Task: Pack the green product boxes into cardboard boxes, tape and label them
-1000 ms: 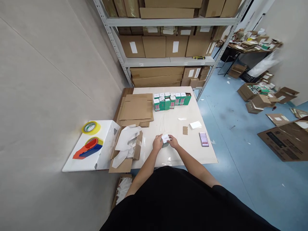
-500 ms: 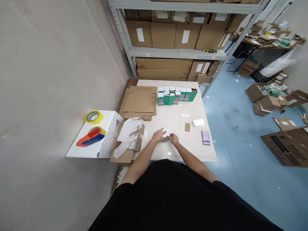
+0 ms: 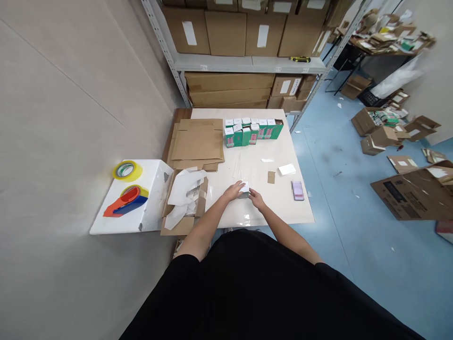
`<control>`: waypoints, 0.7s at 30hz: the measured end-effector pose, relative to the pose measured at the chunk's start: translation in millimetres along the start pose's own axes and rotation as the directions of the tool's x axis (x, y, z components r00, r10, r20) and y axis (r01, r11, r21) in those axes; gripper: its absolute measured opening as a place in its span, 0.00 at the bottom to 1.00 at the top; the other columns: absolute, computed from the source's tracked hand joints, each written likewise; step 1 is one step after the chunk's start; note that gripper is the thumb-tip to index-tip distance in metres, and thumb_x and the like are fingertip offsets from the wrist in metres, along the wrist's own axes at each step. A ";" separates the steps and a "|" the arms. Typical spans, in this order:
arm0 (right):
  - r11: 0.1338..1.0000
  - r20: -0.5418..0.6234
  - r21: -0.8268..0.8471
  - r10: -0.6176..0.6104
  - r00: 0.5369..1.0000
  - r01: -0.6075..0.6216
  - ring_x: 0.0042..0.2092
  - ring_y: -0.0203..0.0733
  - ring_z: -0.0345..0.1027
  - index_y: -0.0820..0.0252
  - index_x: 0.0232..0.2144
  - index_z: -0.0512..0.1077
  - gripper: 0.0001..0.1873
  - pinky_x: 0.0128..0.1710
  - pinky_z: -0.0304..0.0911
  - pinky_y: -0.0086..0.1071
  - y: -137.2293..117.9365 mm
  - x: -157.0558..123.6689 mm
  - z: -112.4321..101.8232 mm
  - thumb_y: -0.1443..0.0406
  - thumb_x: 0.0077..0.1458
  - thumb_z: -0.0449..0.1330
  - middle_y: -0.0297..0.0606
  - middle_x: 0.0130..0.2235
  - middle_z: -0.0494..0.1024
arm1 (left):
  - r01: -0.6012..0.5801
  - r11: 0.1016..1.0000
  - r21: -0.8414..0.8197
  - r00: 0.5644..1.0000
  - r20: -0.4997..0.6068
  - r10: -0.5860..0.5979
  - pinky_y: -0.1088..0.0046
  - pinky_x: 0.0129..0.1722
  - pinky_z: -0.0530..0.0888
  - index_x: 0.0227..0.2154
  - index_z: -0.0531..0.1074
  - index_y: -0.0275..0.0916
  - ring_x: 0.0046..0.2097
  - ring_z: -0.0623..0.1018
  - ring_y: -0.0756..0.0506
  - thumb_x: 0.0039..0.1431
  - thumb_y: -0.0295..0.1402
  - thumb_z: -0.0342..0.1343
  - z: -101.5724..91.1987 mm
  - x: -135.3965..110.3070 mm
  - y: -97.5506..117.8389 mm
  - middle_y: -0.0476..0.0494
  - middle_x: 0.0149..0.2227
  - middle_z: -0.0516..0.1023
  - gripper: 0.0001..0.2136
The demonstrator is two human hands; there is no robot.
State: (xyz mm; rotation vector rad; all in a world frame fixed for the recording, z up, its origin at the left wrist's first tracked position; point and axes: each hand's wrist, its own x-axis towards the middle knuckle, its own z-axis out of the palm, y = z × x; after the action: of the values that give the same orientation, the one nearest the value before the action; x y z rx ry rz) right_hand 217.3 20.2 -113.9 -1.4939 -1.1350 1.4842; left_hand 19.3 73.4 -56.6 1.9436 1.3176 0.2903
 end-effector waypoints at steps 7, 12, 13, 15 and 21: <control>0.999 0.008 -0.013 0.030 1.000 -0.030 0.63 0.53 0.71 0.53 0.66 0.69 0.40 0.67 0.63 0.51 -1.2 -2.0 3.0 0.66 0.50 0.66 0.40 0.67 0.71 | 0.060 0.997 0.048 0.995 0.075 -0.064 0.63 0.62 0.69 0.57 0.75 0.45 0.60 0.77 0.34 0.61 0.36 0.64 1.1 13.6 3.9 0.39 0.71 0.66 0.21; 0.999 -0.010 0.020 0.040 0.999 -0.039 0.63 0.54 0.71 0.53 0.67 0.68 0.41 0.66 0.64 0.52 -3.5 -8.7 6.3 0.67 0.50 0.66 0.41 0.67 0.71 | 0.032 1.000 -0.002 0.996 0.083 -0.031 0.68 0.59 0.70 0.57 0.76 0.43 0.55 0.80 0.37 0.60 0.40 0.63 -5.8 20.2 -4.3 0.39 0.68 0.70 0.22; 0.998 -0.009 0.017 0.058 0.998 -0.057 0.63 0.54 0.71 0.53 0.67 0.68 0.41 0.66 0.63 0.52 -4.2 -11.1 6.3 0.67 0.50 0.65 0.42 0.68 0.71 | 0.017 1.000 0.005 0.995 0.094 -0.017 0.69 0.59 0.70 0.57 0.76 0.43 0.56 0.80 0.37 0.61 0.40 0.63 -7.0 20.2 -6.6 0.40 0.68 0.70 0.22; 0.995 0.001 0.012 0.098 0.995 -0.098 0.64 0.55 0.70 0.53 0.69 0.66 0.41 0.67 0.62 0.52 -6.4 -16.4 6.2 0.67 0.51 0.65 0.42 0.69 0.69 | -0.024 0.998 0.059 0.989 0.145 0.015 0.70 0.60 0.69 0.60 0.74 0.43 0.58 0.79 0.38 0.63 0.42 0.60 -9.0 20.0 -10.8 0.40 0.70 0.68 0.24; 0.985 0.064 0.011 0.172 0.983 -0.173 0.69 0.52 0.64 0.50 0.73 0.59 0.44 0.70 0.57 0.48 -19.4 -27.6 6.2 0.69 0.54 0.61 0.38 0.73 0.61 | -0.160 0.951 0.265 0.944 0.323 0.069 0.69 0.62 0.66 0.68 0.64 0.44 0.64 0.73 0.39 0.71 0.44 0.48 -13.6 21.9 -16.0 0.42 0.75 0.57 0.26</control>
State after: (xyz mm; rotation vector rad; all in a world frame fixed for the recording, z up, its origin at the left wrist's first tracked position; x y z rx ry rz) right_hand 211.0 0.6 -86.6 -1.5774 -1.0482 1.6638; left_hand 10.2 101.6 -63.1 2.2063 1.0845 -0.1597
